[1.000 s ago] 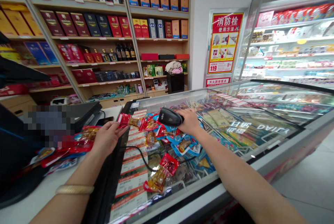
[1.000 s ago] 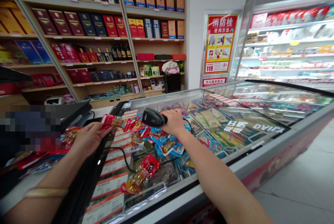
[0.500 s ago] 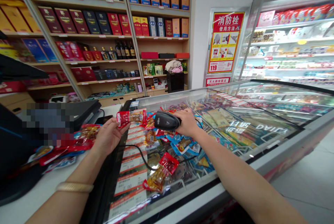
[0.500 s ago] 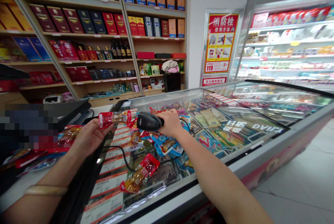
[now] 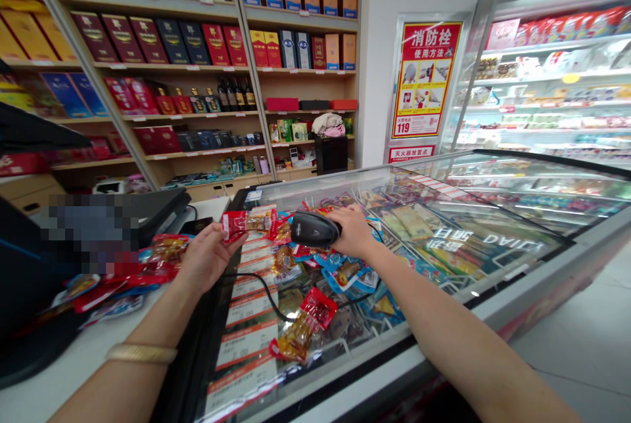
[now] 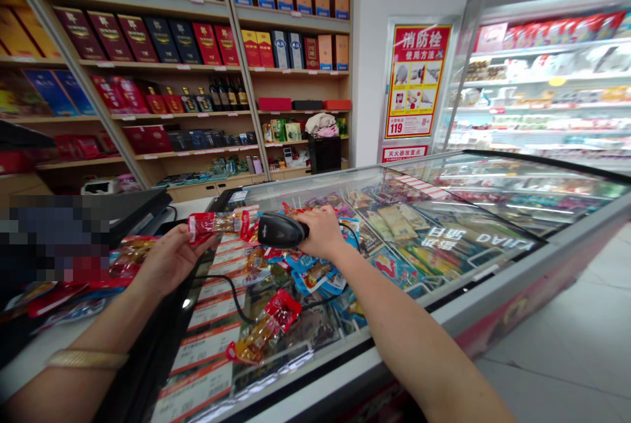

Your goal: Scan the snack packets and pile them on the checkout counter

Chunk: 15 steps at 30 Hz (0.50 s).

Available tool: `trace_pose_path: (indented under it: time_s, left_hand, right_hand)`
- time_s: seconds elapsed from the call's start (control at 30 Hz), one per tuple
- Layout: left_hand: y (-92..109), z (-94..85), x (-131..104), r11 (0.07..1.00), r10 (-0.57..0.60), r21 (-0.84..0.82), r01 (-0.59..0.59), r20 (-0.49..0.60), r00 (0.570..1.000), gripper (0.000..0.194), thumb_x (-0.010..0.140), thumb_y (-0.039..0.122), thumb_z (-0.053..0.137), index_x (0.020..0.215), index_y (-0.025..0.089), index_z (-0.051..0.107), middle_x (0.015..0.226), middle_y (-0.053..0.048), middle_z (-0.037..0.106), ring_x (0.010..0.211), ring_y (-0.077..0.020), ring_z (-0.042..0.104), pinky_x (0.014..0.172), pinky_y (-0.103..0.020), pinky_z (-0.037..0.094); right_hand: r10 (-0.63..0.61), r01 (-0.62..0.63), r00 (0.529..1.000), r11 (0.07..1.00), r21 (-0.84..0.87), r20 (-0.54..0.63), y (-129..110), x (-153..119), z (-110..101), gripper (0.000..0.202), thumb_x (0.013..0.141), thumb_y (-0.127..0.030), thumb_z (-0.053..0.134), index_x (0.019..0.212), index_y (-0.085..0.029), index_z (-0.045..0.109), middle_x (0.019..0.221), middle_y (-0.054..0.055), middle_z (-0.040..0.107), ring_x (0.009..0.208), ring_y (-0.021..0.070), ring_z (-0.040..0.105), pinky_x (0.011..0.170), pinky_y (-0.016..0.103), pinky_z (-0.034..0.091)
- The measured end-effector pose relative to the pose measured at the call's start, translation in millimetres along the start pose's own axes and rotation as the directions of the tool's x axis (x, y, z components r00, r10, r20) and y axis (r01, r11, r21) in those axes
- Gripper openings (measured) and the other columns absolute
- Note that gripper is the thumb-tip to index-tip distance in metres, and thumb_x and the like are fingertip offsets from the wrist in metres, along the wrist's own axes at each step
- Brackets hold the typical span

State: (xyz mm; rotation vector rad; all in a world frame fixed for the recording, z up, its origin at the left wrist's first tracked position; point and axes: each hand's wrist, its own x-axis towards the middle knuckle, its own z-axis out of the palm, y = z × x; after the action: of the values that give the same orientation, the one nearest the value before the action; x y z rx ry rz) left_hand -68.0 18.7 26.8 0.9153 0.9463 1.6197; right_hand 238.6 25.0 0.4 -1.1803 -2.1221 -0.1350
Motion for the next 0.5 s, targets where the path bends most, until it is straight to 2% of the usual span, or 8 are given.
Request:
trace_pose_path:
  time_s: [0.37,0.5]
  left_hand:
    - [0.1,-1.2,0.4,1.000,0.000,0.014,0.000,0.014,1.000,0.021,0.066,0.008,0.066,0.064,0.019,0.049,0.073,0.002,0.067,0.077,-0.0128,0.067,0.092,-0.038,0.062]
    - [-4.3,-5.2,4.2,0.993,0.091,0.079,-0.091,-0.001,0.996,0.022,0.064,0.015,0.072,0.064,0.019,0.050,0.074,0.002,0.067,0.078,-0.0142,0.066,0.090,-0.037,0.061]
  right_hand:
    - [0.004,-0.004,1.000,1.000,-0.014,0.007,-2.9,0.4,-2.7,0.032,0.075,-0.043,0.075,0.100,-0.024,0.075,0.096,0.006,0.080,0.091,0.0234,0.067,0.084,0.037,0.029]
    - [0.017,-0.017,1.000,1.000,-0.010,-0.006,-3.6,0.0,-3.3,0.033,0.073,-0.042,0.075,0.099,-0.024,0.076,0.095,0.007,0.079,0.091,0.0241,0.067,0.085,0.037,0.030]
